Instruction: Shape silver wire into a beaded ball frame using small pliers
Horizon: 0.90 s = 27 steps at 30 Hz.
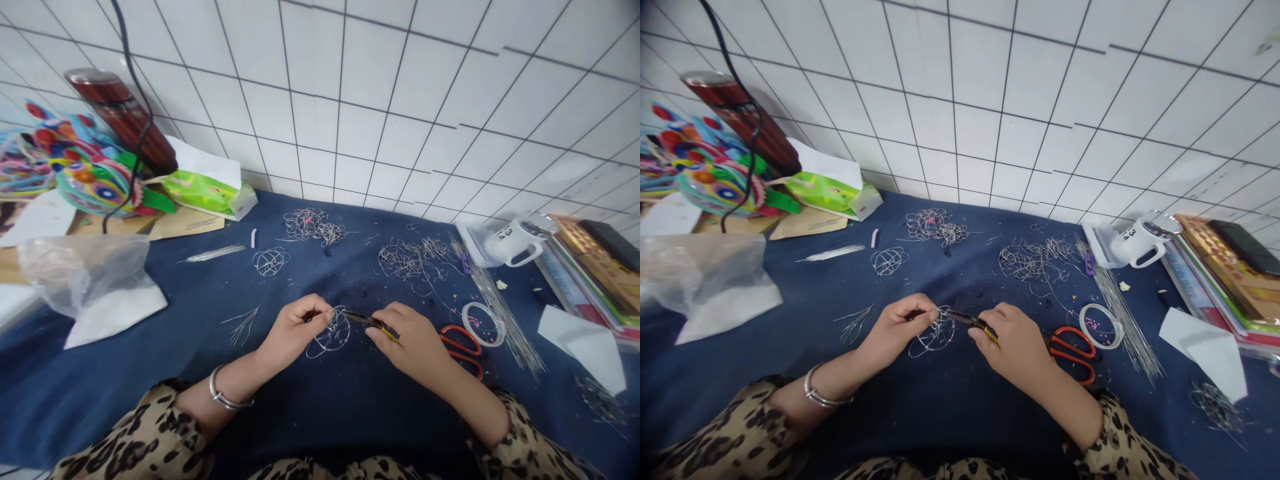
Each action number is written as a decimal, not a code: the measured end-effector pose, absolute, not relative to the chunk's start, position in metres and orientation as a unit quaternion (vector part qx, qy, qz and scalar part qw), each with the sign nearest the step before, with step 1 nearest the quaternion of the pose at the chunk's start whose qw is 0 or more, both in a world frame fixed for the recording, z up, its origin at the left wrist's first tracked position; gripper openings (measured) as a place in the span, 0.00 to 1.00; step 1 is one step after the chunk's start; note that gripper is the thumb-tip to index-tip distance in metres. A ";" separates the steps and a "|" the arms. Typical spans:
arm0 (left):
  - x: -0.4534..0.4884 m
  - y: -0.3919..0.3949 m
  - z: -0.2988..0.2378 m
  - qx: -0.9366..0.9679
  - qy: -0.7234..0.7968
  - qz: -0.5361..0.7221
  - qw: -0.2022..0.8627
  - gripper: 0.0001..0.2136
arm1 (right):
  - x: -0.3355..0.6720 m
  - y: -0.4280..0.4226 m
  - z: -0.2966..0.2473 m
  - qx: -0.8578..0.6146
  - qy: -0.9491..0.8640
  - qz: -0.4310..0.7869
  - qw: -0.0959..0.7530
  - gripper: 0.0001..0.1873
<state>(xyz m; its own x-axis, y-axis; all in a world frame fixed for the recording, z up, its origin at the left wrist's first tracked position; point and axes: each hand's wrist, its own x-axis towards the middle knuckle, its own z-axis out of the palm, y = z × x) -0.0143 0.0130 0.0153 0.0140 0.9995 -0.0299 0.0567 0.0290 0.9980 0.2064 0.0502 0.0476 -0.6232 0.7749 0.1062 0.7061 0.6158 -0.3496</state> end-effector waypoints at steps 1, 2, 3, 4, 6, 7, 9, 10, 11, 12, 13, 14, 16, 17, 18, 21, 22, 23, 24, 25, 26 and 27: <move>-0.014 0.013 0.015 0.509 0.517 0.474 0.499 0.07 | 0.206 0.051 0.046 -0.414 -0.891 0.142 0.125 0.13; -0.014 0.013 0.015 0.509 0.516 0.474 0.500 0.07 | 0.206 0.051 0.045 -0.413 -0.890 0.144 0.126 0.13; -0.014 0.013 0.014 0.508 0.515 0.472 0.504 0.07 | 0.206 0.052 0.043 -0.413 -0.890 0.143 0.129 0.13; -0.014 0.013 0.014 0.508 0.514 0.470 0.508 0.07 | 0.206 0.052 0.042 -0.414 -0.890 0.139 0.134 0.13; -0.014 0.014 0.013 0.506 0.512 0.463 0.518 0.07 | 0.206 0.051 0.038 -0.413 -0.892 0.118 0.144 0.13; -0.014 0.014 0.013 0.505 0.511 0.460 0.522 0.07 | 0.205 0.051 0.037 -0.410 -0.894 0.101 0.148 0.14; -0.015 0.014 0.012 0.499 0.509 0.461 0.528 0.07 | 0.204 0.051 0.036 -0.402 -0.902 0.058 0.147 0.14; -0.015 0.015 0.011 0.495 0.508 0.462 0.532 0.06 | 0.204 0.051 0.036 -0.398 -0.906 0.037 0.142 0.14; -0.015 0.015 0.011 0.491 0.506 0.462 0.537 0.06 | 0.204 0.051 0.036 -0.392 -0.910 0.017 0.135 0.14; -0.015 0.015 0.010 0.488 0.505 0.461 0.542 0.06 | 0.204 0.050 0.037 -0.386 -0.914 -0.001 0.127 0.14; -0.015 0.015 0.010 0.486 0.504 0.458 0.548 0.06 | 0.204 0.050 0.037 -0.381 -0.917 -0.019 0.120 0.14; -0.016 0.016 0.010 0.486 0.504 0.453 0.551 0.06 | 0.204 0.050 0.038 -0.375 -0.919 -0.037 0.114 0.14; -0.016 0.016 0.010 0.492 0.507 0.445 0.550 0.07 | 0.204 0.049 0.041 -0.366 -0.921 -0.077 0.106 0.15; -0.016 0.016 0.010 0.497 0.510 0.441 0.547 0.06 | 0.205 0.048 0.042 -0.362 -0.921 -0.098 0.102 0.15; -0.016 0.016 0.010 0.505 0.513 0.436 0.539 0.06 | 0.205 0.046 0.043 -0.357 -0.921 -0.117 0.098 0.15; -0.015 0.016 0.011 0.546 0.524 0.428 0.494 0.06 | 0.205 0.042 0.048 -0.343 -0.921 -0.158 0.094 0.15; -0.015 0.016 0.012 0.561 0.528 0.424 0.475 0.06 | 0.205 0.041 0.050 -0.339 -0.921 -0.166 0.095 0.15; -0.015 0.016 0.012 0.576 0.532 0.422 0.456 0.06 | 0.205 0.040 0.051 -0.337 -0.920 -0.172 0.099 0.15; -0.015 0.016 0.012 0.588 0.535 0.419 0.438 0.06 | 0.205 0.039 0.052 -0.335 -0.919 -0.177 0.104 0.15; -0.015 0.016 0.013 0.599 0.537 0.417 0.422 0.06 | 0.204 0.037 0.053 -0.335 -0.918 -0.182 0.110 0.15; -0.016 0.015 0.013 0.609 0.539 0.415 0.408 0.06 | 0.203 0.036 0.054 -0.335 -0.916 -0.186 0.116 0.15; -0.016 0.015 0.013 0.618 0.539 0.415 0.394 0.06 | 0.203 0.035 0.055 -0.335 -0.915 -0.190 0.120 0.15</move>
<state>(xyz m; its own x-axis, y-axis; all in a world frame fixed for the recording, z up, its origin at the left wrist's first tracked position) -0.0158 0.0151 0.0129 0.0747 0.9934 0.0873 0.3392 -0.1077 0.9345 0.2027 0.0354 0.0546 -0.7474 0.5668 0.3466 0.6579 0.7042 0.2670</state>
